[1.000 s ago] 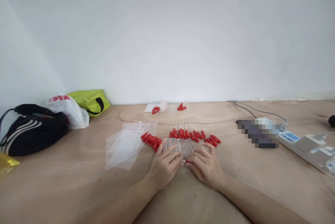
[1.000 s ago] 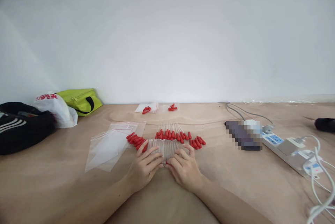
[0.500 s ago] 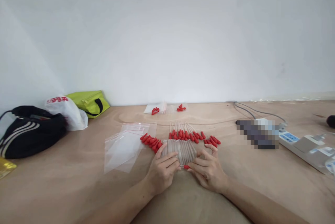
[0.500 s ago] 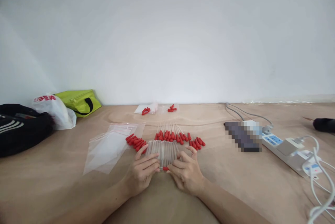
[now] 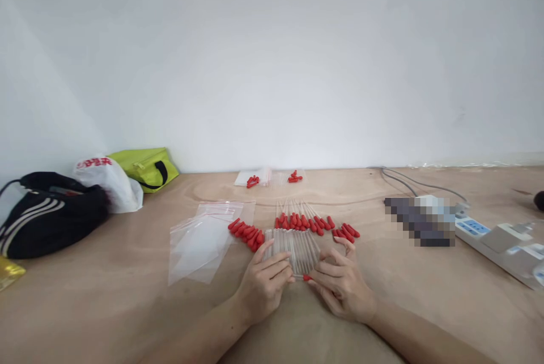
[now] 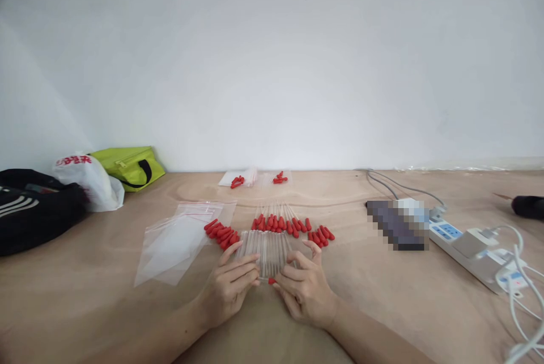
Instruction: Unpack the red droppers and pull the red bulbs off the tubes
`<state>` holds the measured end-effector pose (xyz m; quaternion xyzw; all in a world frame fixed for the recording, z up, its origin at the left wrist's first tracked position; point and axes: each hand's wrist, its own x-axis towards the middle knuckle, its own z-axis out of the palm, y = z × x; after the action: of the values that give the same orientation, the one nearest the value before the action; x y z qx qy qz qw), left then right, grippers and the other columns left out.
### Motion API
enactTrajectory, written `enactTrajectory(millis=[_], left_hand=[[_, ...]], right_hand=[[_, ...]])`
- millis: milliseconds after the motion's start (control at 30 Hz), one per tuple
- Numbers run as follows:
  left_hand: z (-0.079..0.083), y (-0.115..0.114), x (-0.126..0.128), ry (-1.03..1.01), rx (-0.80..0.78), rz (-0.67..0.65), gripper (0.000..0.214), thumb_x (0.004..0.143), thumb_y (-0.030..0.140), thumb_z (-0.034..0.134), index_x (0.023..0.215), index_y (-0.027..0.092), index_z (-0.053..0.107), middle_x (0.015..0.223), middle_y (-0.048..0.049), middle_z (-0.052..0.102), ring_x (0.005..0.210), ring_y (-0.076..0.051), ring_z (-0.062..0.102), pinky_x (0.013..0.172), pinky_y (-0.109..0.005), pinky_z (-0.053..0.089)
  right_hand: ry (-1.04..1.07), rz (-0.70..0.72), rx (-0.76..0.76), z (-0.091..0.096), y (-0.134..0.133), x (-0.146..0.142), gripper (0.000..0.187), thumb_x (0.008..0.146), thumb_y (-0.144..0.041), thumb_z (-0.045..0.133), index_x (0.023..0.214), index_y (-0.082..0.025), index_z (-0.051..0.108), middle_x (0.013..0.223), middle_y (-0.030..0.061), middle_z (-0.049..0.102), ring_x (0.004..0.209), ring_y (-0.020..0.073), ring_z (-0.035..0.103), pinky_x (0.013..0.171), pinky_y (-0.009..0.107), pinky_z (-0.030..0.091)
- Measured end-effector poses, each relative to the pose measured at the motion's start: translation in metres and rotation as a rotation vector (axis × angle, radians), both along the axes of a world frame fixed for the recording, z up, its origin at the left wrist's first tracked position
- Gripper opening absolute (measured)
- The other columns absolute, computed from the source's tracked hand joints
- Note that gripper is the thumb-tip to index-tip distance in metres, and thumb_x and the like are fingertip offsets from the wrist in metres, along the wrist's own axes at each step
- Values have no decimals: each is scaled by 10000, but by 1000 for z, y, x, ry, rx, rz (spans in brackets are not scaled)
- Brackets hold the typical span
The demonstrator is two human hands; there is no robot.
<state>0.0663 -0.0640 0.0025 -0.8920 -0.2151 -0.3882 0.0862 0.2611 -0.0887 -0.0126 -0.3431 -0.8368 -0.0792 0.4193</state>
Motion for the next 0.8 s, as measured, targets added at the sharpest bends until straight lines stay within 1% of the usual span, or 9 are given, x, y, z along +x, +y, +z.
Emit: enactTrajectory(millis=[133,233,333,400,467,567,633,700,800], left_hand=[[2,4,-10,-50,32,49,205,860,121,398,754,165,568,710,3,649,844,-140,608,911,-362,368],[2,8,-19,-78,48,127,166,858,154,427,788,166,577,735,-15,637,719,-128,599,710,-274,455],[0,8,-23,-47,43,191,165,859,168,423,894,165,583,766,-34,600,561,-86,534,539,-192,446],[-1,9,-20,-20,17,224,244,857,133,369,1009,153,559,822,-57,568,567,-86,521,556,-193,465],[-1,11,-14,-1,-31,236,353,834,78,309,1130,124,496,888,-89,533,675,-117,543,637,-229,489],[-1,17,-1,-3,-69,218,425,815,39,279,1211,102,421,872,-91,511,778,-149,542,696,-261,493],[-1,21,9,-18,-58,202,396,825,44,297,1191,110,436,822,-72,520,745,-146,543,680,-257,494],[-1,25,17,-30,-42,184,336,830,54,326,1119,114,487,791,-61,536,710,-144,543,662,-254,493],[-2,26,26,-25,-22,146,253,829,64,339,955,116,552,750,-58,556,691,-151,542,637,-257,491]], right_hand=[[13,-61,-24,4,-1,9,142,794,-192,480,745,-227,608,598,-35,574,732,141,510,889,426,198],[52,-173,-40,4,3,22,133,809,-237,498,848,-250,625,698,-17,617,732,139,519,837,377,253],[125,-322,-82,2,14,36,188,830,-281,473,950,-260,616,735,-1,622,719,131,527,785,341,274],[172,-453,-160,3,25,45,234,839,-309,430,978,-247,609,759,15,625,744,145,535,765,336,271],[224,-589,-267,9,37,53,275,832,-330,394,974,-226,605,818,34,636,796,169,543,778,347,263],[249,-765,-491,22,56,63,258,778,-350,415,877,-222,617,798,23,648,790,180,552,793,359,254],[208,-859,-660,29,67,66,239,745,-347,429,816,-228,624,770,22,653,787,187,558,779,361,258],[148,-924,-780,33,76,66,228,721,-345,443,771,-232,634,739,28,652,788,203,563,766,369,265],[95,-952,-843,33,83,64,212,699,-354,471,694,-232,643,685,39,643,802,235,561,768,400,270]])
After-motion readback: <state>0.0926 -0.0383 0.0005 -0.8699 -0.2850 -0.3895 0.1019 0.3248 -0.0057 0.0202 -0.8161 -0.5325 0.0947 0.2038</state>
